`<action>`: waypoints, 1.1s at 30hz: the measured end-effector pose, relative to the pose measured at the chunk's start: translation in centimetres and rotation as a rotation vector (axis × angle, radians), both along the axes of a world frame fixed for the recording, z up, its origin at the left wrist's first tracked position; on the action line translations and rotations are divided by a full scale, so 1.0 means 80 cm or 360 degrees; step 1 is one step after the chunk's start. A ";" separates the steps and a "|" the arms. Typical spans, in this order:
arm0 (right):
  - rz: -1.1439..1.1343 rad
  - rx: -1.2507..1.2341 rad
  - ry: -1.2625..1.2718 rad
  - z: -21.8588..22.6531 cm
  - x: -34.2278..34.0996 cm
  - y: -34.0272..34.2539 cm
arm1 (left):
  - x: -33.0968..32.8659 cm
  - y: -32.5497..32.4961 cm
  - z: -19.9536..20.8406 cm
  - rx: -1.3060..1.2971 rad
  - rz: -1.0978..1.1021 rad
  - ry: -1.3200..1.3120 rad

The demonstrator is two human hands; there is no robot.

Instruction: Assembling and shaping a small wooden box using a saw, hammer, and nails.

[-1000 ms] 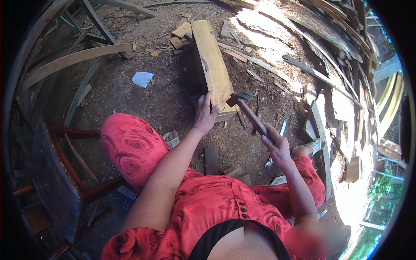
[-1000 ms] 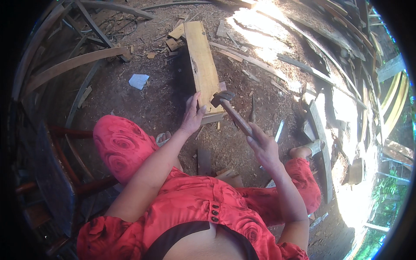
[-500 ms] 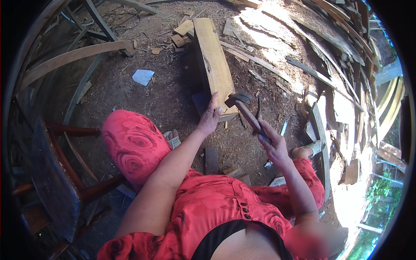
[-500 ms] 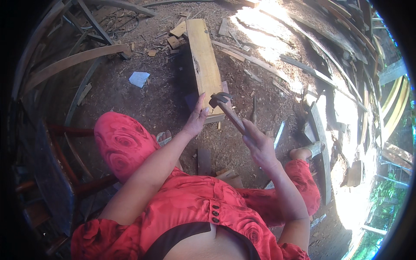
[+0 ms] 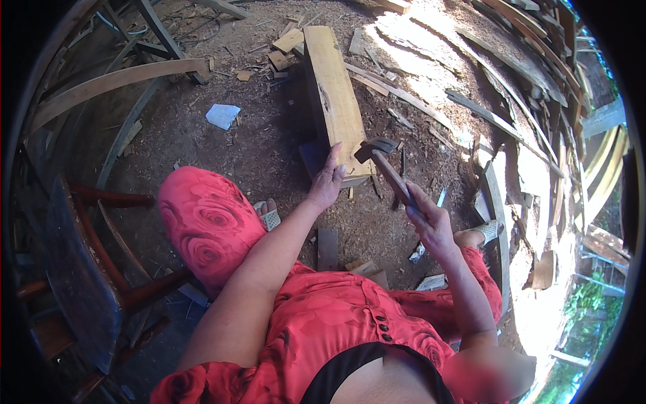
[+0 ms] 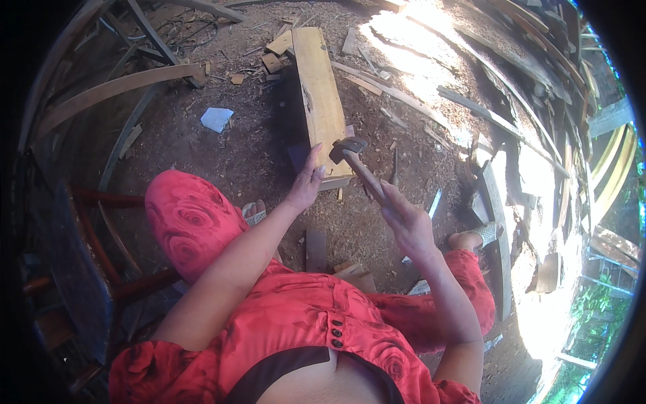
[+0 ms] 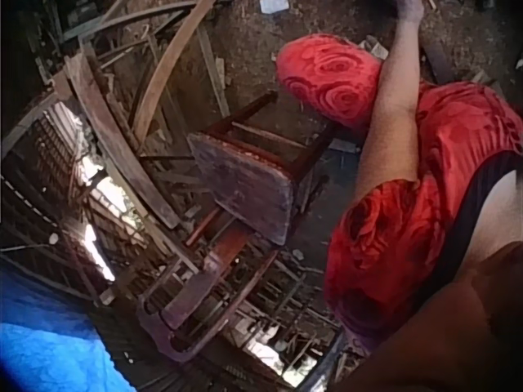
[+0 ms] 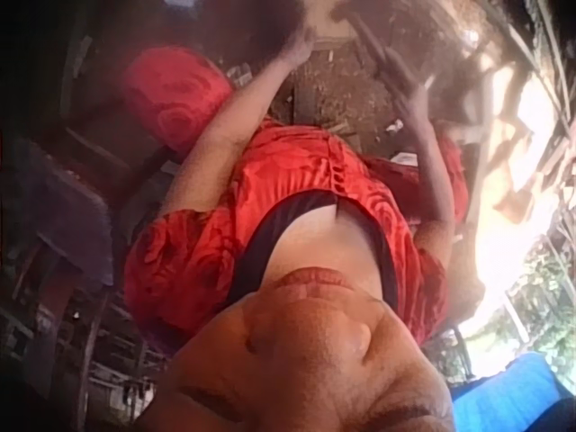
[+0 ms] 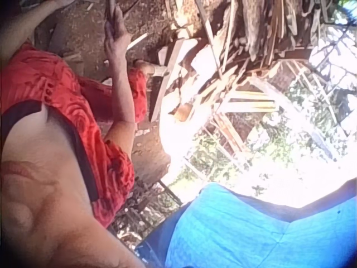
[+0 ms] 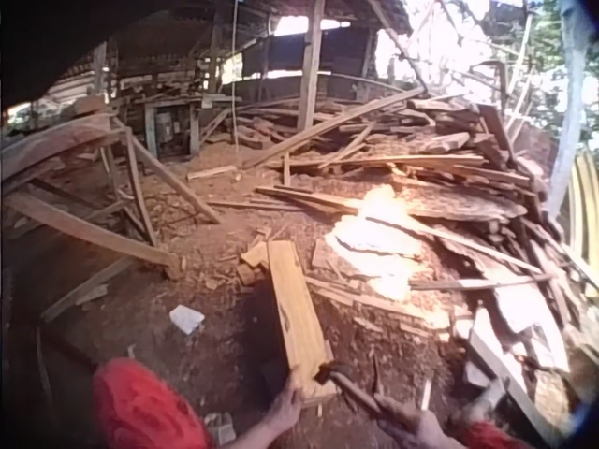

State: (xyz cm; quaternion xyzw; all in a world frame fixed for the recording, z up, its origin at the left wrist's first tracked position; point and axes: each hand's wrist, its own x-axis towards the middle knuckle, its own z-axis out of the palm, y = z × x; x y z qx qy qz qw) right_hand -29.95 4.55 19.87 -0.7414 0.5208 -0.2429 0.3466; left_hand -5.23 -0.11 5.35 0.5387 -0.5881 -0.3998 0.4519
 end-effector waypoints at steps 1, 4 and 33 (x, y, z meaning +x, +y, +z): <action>0.0004 -0.0010 0.0041 0.003 0.003 0.001 | 0.001 0.001 -0.001 0.0002 0.0002 0.0000; 0.0008 0.0060 0.0243 0.008 0.005 0.001 | -0.002 0.001 0.002 0.0015 0.0021 0.0016; -0.0044 -0.0110 -0.0091 0.007 0.006 0.005 | 0.001 0.000 -0.001 0.0045 0.0010 -0.0057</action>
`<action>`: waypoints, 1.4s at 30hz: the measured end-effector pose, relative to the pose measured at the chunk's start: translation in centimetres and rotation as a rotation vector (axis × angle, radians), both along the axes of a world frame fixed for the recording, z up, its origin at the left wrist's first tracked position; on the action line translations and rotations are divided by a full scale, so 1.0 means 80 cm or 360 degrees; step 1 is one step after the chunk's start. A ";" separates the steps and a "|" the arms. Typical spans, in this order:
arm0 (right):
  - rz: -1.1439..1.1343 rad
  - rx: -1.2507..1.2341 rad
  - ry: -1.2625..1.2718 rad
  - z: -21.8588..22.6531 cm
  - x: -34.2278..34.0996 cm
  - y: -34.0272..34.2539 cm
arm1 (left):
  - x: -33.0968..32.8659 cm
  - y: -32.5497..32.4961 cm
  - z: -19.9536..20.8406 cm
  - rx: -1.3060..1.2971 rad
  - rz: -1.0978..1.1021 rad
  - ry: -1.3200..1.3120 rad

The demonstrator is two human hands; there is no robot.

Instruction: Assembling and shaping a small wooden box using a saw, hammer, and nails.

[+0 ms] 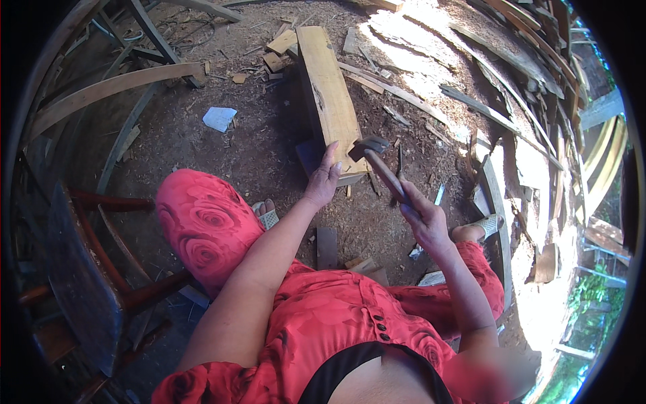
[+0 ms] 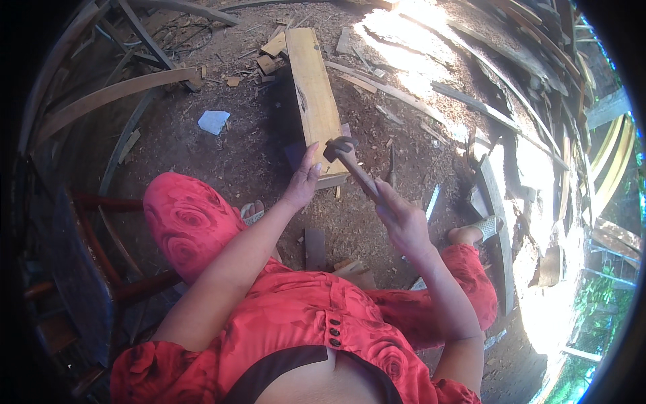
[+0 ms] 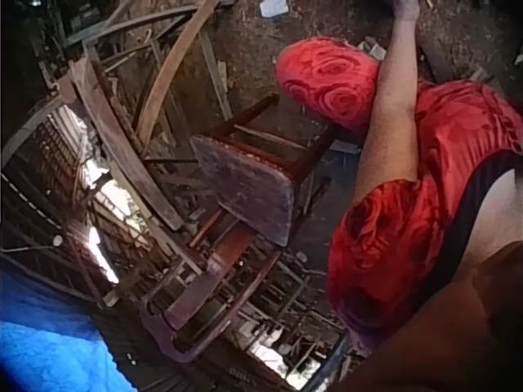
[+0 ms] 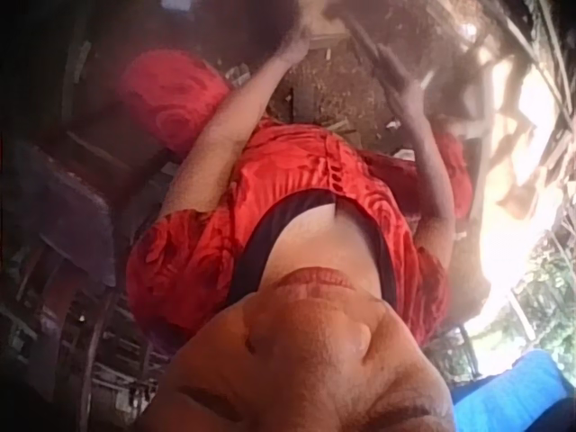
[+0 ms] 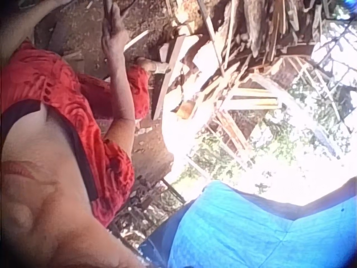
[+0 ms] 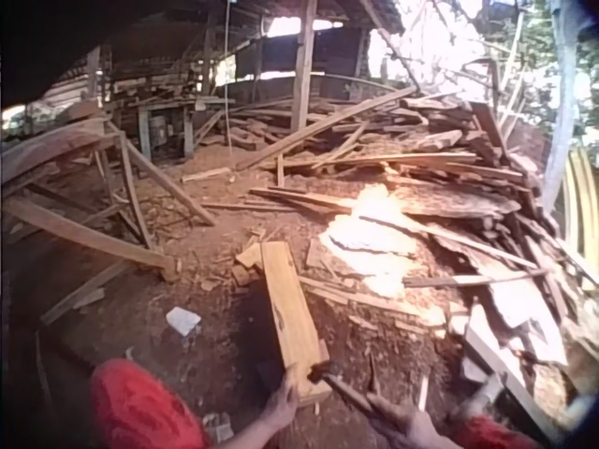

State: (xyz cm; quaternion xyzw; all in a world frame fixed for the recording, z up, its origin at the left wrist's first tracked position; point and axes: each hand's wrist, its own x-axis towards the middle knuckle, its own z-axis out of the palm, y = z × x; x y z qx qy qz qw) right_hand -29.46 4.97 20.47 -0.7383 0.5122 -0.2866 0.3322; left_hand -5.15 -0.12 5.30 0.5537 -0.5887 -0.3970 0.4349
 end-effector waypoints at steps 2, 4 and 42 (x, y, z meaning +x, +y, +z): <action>0.0013 0.0421 0.0596 0.008 0.003 -0.002 | -0.002 0.004 0.006 0.0040 -0.0023 -0.0005; 0.0016 0.0249 0.0332 -0.011 -0.010 -0.003 | -0.004 0.002 0.005 0.0079 -0.0046 -0.0010; -0.1303 0.1126 -0.0774 -0.235 0.005 -0.100 | 0.005 -0.044 -0.006 0.0712 0.0146 0.0864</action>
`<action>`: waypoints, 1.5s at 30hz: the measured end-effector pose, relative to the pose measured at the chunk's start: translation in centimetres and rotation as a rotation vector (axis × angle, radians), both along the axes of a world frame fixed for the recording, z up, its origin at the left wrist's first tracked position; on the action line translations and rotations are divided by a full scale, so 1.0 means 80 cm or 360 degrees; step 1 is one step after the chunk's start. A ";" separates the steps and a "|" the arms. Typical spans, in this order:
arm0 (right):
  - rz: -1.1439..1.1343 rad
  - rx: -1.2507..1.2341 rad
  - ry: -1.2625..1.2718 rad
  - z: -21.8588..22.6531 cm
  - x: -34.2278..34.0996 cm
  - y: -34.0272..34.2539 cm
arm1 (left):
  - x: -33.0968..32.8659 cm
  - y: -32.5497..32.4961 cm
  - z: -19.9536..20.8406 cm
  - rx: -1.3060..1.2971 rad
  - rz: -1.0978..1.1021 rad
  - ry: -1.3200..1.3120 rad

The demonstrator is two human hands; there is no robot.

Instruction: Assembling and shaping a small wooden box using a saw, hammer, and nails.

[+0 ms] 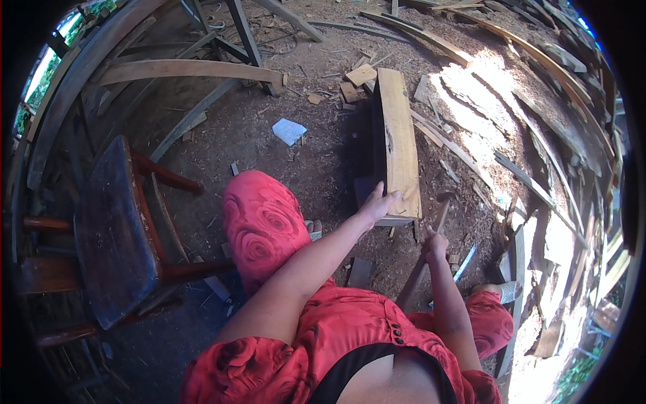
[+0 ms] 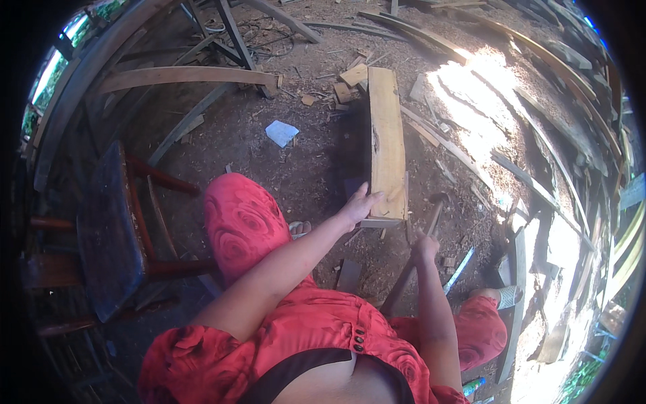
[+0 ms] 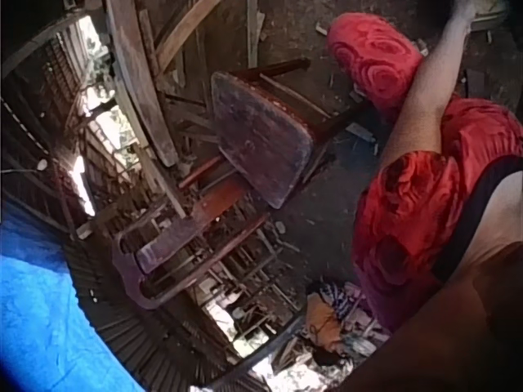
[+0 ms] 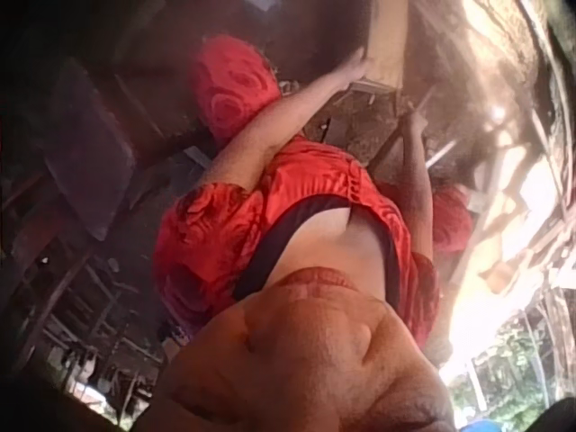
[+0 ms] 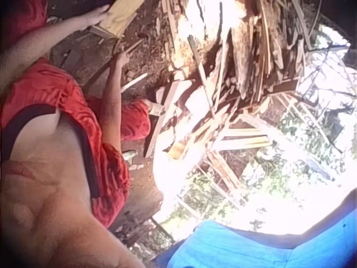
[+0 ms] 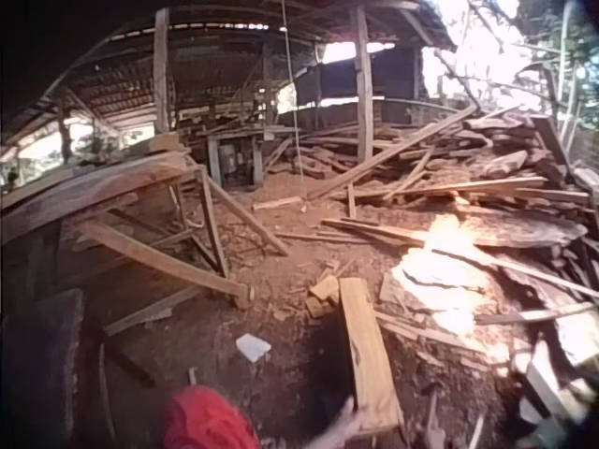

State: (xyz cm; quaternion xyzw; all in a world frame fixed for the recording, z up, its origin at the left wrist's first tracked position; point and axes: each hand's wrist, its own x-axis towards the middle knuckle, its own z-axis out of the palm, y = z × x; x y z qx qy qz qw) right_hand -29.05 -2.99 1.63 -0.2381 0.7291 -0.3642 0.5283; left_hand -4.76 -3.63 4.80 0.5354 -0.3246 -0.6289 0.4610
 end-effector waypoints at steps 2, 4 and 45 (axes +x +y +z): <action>-0.0044 -0.0028 0.0168 -0.020 -0.009 0.004 | 0.018 -0.005 0.004 -0.0035 0.0055 -0.0089; -0.0010 -0.0047 0.0647 -0.070 -0.080 0.001 | 0.012 -0.029 0.050 0.0156 -0.0003 -0.0704; 0.1284 -0.0679 0.1297 0.140 0.267 -0.263 | 0.230 -0.591 -0.149 -0.0340 -0.0916 -0.2884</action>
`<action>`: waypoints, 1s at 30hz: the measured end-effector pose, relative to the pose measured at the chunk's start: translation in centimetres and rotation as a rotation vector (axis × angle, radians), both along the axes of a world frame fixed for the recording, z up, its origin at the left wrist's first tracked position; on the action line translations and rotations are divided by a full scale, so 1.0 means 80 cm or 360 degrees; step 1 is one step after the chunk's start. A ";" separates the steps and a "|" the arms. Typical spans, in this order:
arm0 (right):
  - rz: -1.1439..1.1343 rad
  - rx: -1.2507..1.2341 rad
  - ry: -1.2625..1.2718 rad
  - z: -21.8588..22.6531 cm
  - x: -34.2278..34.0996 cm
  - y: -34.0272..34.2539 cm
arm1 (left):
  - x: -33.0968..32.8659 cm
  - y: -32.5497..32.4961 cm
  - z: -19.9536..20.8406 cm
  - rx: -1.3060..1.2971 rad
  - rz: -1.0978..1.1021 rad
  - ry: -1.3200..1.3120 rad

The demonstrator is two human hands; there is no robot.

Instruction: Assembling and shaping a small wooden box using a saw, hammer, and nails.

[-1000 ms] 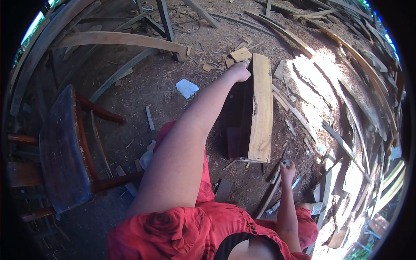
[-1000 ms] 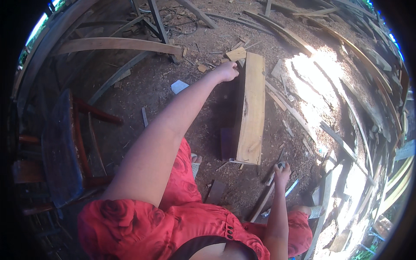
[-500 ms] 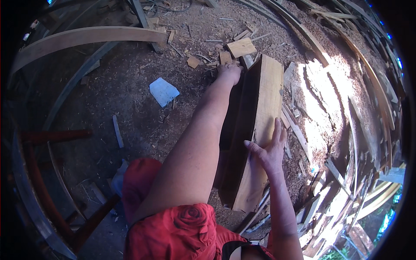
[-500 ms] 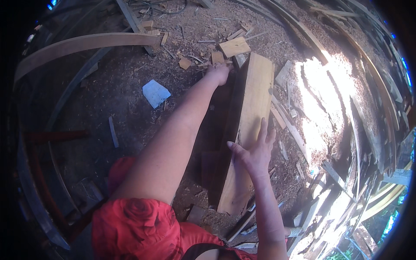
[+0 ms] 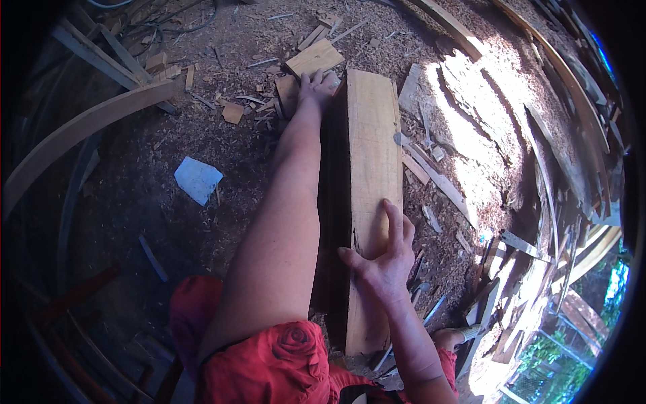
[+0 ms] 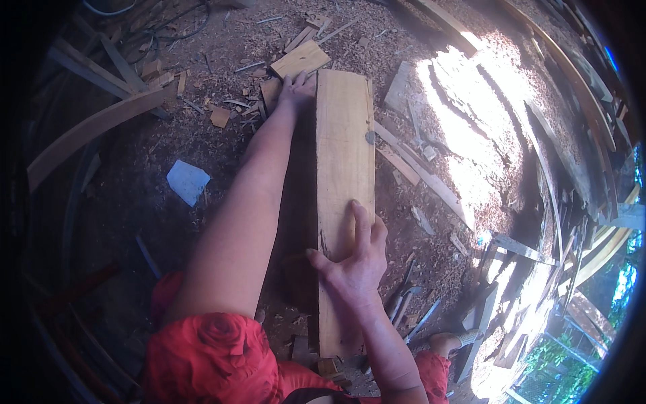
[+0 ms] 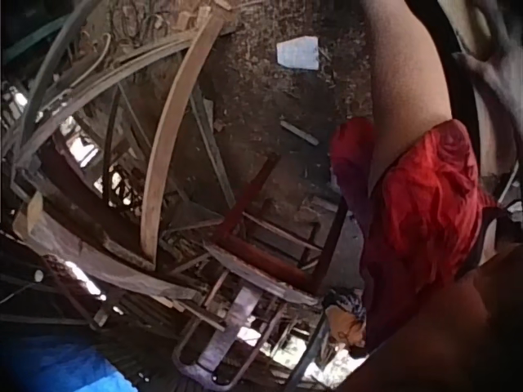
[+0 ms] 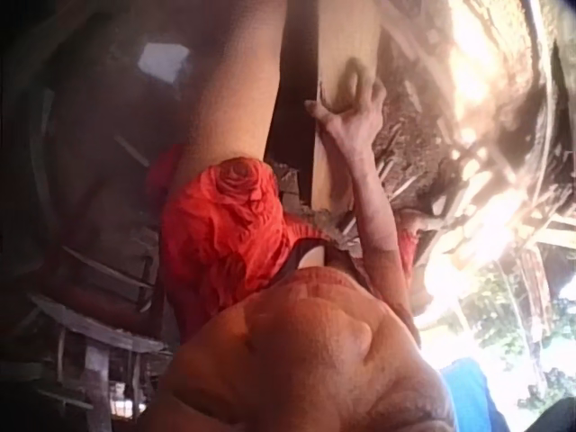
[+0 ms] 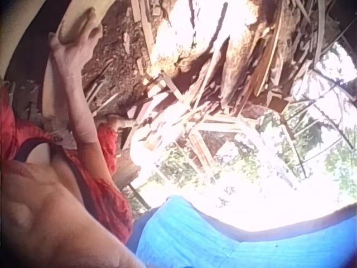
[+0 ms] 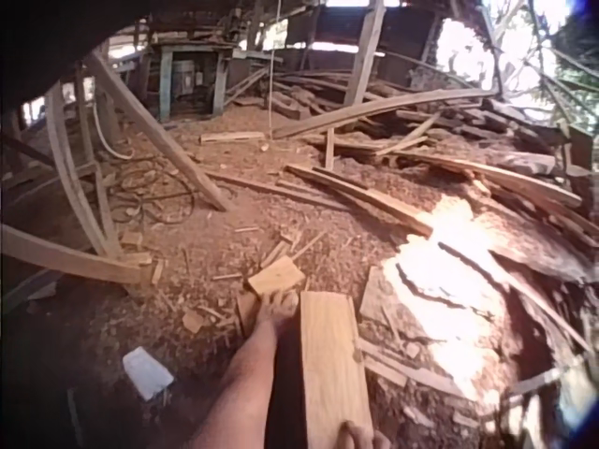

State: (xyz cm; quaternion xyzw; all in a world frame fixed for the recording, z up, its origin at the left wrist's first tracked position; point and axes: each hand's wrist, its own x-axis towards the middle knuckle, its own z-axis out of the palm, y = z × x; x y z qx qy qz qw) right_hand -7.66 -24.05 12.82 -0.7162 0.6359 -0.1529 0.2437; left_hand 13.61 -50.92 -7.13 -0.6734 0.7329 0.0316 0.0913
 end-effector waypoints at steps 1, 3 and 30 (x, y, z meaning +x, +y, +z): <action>-0.0029 0.0018 0.0004 0.001 -0.004 -0.002 | -0.012 -0.006 0.001 -0.0016 -0.0031 0.0023; -0.0061 -0.0009 -0.0004 0.001 -0.007 0.000 | -0.012 -0.009 -0.001 -0.0122 -0.0016 0.0104; 0.0263 -0.0142 -0.0125 -0.004 -0.018 0.030 | 0.071 0.265 0.001 -0.0455 0.0088 0.0980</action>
